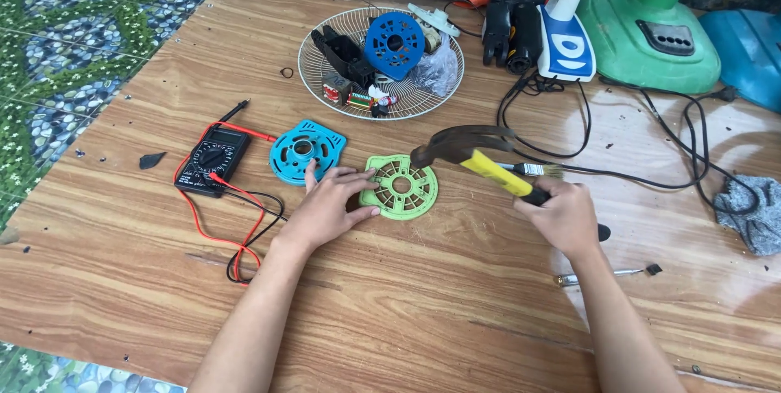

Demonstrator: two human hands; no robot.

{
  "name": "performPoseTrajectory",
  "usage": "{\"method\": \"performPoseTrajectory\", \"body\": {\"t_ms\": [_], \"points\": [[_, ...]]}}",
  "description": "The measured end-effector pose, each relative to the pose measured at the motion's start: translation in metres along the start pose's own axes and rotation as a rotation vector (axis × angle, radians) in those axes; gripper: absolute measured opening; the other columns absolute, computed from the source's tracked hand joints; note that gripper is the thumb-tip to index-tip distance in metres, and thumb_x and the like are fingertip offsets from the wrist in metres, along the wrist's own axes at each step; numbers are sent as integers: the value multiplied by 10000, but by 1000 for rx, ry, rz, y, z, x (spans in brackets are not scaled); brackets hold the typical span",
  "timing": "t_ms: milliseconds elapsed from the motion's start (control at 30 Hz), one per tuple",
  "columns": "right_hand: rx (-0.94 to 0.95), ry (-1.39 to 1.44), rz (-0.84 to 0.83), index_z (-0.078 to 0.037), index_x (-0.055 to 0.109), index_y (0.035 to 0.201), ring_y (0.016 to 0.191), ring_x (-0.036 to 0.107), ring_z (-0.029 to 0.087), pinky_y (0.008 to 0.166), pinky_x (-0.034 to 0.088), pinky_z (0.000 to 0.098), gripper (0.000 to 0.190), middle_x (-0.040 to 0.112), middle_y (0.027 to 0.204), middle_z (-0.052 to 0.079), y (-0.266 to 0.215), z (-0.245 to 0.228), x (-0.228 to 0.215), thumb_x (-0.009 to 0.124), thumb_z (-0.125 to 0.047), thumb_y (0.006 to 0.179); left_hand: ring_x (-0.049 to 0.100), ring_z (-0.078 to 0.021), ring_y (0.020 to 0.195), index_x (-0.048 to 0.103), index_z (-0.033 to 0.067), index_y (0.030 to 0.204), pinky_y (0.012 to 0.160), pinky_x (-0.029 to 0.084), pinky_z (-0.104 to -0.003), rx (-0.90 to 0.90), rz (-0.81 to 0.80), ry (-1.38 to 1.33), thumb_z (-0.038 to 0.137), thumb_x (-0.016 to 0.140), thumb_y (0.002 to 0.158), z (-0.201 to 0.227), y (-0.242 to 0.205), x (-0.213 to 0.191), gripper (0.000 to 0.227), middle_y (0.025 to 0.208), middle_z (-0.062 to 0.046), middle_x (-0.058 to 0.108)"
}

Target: Reassembling plastic motor housing components by tapping them into place with a hammer on a wooden workspace.

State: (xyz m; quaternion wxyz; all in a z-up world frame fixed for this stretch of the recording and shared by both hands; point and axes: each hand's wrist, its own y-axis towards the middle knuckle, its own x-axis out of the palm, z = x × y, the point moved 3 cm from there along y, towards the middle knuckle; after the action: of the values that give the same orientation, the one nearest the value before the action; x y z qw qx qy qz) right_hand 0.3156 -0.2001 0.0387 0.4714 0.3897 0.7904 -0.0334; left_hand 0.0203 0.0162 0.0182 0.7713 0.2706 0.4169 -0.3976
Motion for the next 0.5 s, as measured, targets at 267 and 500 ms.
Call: {"method": "performPoseTrajectory", "body": {"t_ms": [267,500], "points": [[99,-379,-273,-171,767,811,788,734,402,734,582,471,323,715,681,160,7,17,39,813,-481,734,505,-285,1373,701,219,1200,1147,25,-780,3,-8,7,362,757,888,-2,1,-1,347,1444,0,626],[108,-457,-325,-277,791,910,886,745,378,837,610,487,381,751,765,136,8,29,44,766,-610,726,521,-283,1358,704,228,1189,1149,21,-770,16,-7,17,357,756,886,1,1,-3,334,1431,2,636]]}}
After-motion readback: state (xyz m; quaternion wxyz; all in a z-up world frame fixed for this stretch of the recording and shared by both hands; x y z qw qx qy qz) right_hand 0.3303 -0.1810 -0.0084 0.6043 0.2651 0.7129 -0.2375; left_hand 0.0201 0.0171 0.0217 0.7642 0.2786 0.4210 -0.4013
